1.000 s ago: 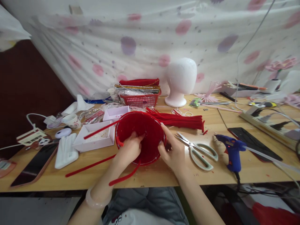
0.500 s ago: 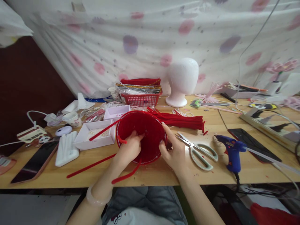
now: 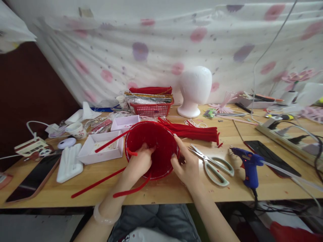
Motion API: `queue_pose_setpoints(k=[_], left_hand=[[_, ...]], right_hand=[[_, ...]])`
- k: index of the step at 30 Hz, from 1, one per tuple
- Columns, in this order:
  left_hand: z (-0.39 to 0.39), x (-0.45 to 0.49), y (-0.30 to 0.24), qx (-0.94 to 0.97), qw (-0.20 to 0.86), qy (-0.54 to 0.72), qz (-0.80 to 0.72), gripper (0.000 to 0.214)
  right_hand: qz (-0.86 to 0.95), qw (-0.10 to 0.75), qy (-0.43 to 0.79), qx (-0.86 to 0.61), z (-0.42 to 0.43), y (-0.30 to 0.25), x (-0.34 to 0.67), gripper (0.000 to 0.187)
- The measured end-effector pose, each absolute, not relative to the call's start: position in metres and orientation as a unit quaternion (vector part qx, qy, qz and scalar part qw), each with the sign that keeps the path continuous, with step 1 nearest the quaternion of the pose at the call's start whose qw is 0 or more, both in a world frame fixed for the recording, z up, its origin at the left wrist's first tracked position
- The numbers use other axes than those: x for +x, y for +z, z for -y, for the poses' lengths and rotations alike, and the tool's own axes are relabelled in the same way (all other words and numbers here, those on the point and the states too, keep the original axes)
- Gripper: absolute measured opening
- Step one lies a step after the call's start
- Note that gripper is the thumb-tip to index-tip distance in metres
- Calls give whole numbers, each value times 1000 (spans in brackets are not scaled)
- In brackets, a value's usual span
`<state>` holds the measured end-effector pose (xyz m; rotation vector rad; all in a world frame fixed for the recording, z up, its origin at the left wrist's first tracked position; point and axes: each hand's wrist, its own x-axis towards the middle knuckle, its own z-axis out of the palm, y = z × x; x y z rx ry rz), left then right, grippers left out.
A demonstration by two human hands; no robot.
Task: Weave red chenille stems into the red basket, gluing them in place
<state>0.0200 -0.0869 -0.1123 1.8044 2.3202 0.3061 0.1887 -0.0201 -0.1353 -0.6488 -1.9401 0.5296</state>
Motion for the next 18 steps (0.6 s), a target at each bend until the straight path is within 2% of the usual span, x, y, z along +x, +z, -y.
queue_pose_setpoints(k=[10, 18], left_hand=[[87, 28, -106, 597, 121, 116, -785, 63], [90, 32, -94, 568, 65, 73, -817, 59]], right_hand=[[799, 491, 221, -267, 19, -134, 189, 60], [798, 487, 225, -276, 18, -135, 191, 60]])
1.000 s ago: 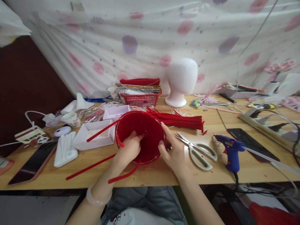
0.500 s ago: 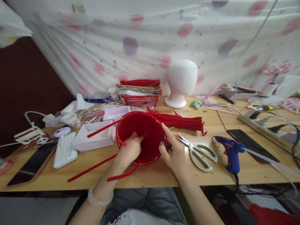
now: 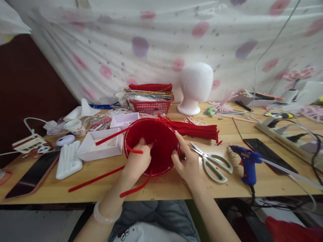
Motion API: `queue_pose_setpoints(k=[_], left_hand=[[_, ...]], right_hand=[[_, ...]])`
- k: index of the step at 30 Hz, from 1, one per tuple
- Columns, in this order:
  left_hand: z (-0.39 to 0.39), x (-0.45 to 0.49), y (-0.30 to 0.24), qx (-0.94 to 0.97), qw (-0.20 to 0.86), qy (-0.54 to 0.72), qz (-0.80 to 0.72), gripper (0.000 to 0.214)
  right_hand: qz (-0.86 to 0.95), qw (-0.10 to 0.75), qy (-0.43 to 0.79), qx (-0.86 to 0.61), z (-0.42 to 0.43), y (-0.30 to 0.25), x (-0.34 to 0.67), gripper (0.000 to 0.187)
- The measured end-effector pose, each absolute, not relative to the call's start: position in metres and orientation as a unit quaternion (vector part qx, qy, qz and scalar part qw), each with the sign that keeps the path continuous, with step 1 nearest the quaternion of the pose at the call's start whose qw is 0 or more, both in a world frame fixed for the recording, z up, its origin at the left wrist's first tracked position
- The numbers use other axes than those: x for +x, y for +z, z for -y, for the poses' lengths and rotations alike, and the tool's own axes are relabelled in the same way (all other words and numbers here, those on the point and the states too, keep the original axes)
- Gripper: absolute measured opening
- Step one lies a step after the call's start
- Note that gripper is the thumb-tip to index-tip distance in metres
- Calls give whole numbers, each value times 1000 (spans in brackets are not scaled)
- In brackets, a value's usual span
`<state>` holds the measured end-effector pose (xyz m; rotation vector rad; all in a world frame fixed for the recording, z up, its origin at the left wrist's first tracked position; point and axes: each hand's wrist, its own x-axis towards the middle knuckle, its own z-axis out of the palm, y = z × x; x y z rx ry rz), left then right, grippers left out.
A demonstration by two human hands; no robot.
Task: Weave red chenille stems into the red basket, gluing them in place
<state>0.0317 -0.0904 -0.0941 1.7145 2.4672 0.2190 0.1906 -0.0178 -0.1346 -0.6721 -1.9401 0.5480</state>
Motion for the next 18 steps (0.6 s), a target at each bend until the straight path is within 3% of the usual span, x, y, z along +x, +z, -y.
queue_pose_setpoints(k=[8, 18], left_hand=[[86, 33, -100, 568, 68, 53, -818, 49], [88, 33, -99, 568, 76, 56, -818, 55]], right_hand=[[801, 485, 227, -267, 17, -137, 190, 63], [801, 482, 233, -269, 18, -139, 191, 63]])
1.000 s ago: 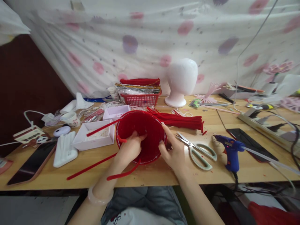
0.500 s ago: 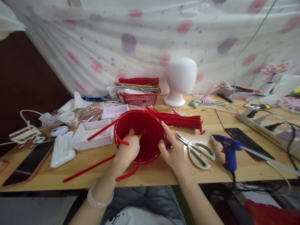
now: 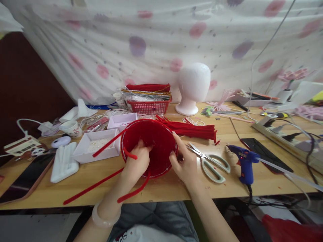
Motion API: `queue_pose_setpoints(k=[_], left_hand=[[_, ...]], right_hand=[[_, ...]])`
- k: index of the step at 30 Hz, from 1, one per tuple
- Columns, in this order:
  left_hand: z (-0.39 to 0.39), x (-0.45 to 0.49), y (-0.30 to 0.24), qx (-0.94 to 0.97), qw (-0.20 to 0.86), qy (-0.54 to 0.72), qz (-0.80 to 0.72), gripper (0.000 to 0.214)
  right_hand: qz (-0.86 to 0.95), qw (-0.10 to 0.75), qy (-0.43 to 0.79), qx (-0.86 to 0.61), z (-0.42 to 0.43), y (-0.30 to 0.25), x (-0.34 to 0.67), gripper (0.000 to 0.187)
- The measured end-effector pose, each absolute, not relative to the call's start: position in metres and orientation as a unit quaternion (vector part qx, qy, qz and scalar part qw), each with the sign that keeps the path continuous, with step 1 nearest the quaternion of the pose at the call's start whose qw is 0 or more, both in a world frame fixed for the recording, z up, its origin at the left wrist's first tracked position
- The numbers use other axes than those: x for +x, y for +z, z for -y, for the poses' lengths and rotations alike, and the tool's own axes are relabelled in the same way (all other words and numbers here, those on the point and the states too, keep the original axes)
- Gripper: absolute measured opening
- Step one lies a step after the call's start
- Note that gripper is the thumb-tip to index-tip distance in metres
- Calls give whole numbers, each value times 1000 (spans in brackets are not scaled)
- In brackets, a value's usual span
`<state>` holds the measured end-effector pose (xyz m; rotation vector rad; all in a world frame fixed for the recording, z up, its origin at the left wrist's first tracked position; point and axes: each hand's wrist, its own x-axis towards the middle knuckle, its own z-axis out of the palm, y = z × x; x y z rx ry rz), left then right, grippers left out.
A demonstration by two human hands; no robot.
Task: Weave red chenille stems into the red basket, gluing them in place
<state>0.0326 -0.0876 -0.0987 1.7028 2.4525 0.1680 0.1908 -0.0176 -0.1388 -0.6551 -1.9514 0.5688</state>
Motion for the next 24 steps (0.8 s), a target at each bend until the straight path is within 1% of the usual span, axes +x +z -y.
queue_pose_setpoints(k=[18, 24], left_hand=[[89, 32, -101, 568, 98, 68, -814, 50], [90, 31, -101, 570, 105, 68, -812, 54]], right_hand=[[800, 478, 231, -280, 18, -141, 191, 63], [804, 482, 219, -272, 17, -143, 191, 64]])
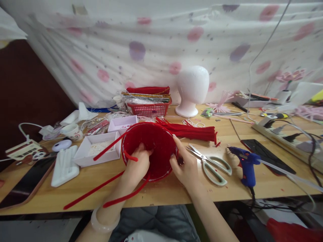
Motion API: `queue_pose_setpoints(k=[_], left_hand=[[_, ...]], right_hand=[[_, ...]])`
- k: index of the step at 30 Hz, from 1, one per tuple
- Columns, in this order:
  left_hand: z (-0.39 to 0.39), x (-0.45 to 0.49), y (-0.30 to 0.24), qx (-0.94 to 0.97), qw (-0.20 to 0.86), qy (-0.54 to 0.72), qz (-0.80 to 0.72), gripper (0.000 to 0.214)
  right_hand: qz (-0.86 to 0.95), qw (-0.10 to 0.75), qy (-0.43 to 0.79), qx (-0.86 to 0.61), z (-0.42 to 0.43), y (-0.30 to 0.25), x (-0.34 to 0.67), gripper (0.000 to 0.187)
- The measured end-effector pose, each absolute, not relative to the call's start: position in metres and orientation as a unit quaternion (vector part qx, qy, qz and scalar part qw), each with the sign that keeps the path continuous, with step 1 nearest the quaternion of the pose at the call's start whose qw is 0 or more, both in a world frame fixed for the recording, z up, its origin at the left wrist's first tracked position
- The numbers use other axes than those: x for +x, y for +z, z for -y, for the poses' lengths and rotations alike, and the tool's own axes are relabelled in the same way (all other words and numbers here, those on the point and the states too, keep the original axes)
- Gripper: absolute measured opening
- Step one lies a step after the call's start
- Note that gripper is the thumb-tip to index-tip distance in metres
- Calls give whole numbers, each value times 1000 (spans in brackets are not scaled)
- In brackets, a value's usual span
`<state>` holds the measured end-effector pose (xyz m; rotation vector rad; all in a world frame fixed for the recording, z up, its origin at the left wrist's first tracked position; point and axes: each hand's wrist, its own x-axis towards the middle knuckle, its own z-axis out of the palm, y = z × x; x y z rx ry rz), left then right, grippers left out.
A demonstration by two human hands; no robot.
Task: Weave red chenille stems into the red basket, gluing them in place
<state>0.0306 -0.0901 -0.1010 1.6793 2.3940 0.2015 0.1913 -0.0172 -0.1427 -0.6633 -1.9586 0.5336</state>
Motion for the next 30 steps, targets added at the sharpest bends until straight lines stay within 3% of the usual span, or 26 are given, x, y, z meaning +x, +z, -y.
queue_pose_setpoints(k=[30], left_hand=[[94, 35, -95, 571, 143, 115, -800, 51]], right_hand=[[805, 479, 211, -280, 18, -144, 192, 64]])
